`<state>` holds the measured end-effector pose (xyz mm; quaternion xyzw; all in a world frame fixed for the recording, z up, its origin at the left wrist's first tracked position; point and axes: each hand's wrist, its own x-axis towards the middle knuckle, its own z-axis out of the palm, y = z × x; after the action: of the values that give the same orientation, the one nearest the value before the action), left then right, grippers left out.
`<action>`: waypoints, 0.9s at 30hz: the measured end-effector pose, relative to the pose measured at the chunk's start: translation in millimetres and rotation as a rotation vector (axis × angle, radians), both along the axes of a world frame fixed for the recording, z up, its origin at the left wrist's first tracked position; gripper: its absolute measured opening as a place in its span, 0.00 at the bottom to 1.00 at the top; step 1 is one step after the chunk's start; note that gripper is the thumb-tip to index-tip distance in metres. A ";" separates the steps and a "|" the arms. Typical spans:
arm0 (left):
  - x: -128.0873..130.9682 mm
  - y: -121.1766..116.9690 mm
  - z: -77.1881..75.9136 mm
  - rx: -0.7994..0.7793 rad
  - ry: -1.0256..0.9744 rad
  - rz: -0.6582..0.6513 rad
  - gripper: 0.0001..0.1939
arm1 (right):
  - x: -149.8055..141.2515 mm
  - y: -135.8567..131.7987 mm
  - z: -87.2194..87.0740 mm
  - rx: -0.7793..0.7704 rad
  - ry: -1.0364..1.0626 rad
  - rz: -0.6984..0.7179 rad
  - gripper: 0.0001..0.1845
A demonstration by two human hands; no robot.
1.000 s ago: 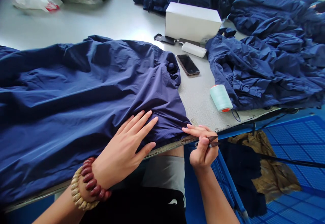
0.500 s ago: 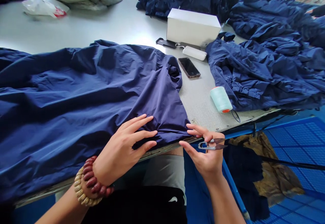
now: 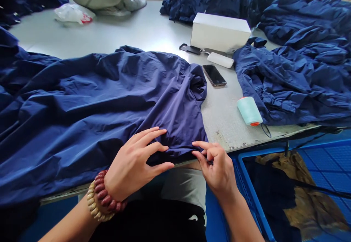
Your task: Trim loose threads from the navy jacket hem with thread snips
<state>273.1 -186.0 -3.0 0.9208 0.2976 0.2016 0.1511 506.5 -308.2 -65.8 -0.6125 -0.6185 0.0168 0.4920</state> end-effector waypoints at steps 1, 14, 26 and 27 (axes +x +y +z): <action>-0.8 0.3 -0.7 -0.004 0.004 -0.005 0.17 | -0.9 1.5 -0.2 0.007 0.020 -0.001 0.23; 25.3 -22.3 0.0 0.076 -0.126 -0.004 0.17 | -8.8 -3.1 15.0 0.016 0.095 -0.083 0.15; 31.2 -20.4 -9.7 0.051 -0.443 -0.040 0.11 | -5.7 -17.9 36.0 0.000 -0.046 -0.048 0.25; 30.7 -20.1 -9.2 0.040 -0.458 -0.045 0.11 | -6.2 -16.5 37.8 -0.025 -0.103 -0.051 0.26</action>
<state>303.9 -206.2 -12.2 0.8602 0.2309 0.4080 0.2007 500.3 -324.7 -28.0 -0.6341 -0.6269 -0.0196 0.4522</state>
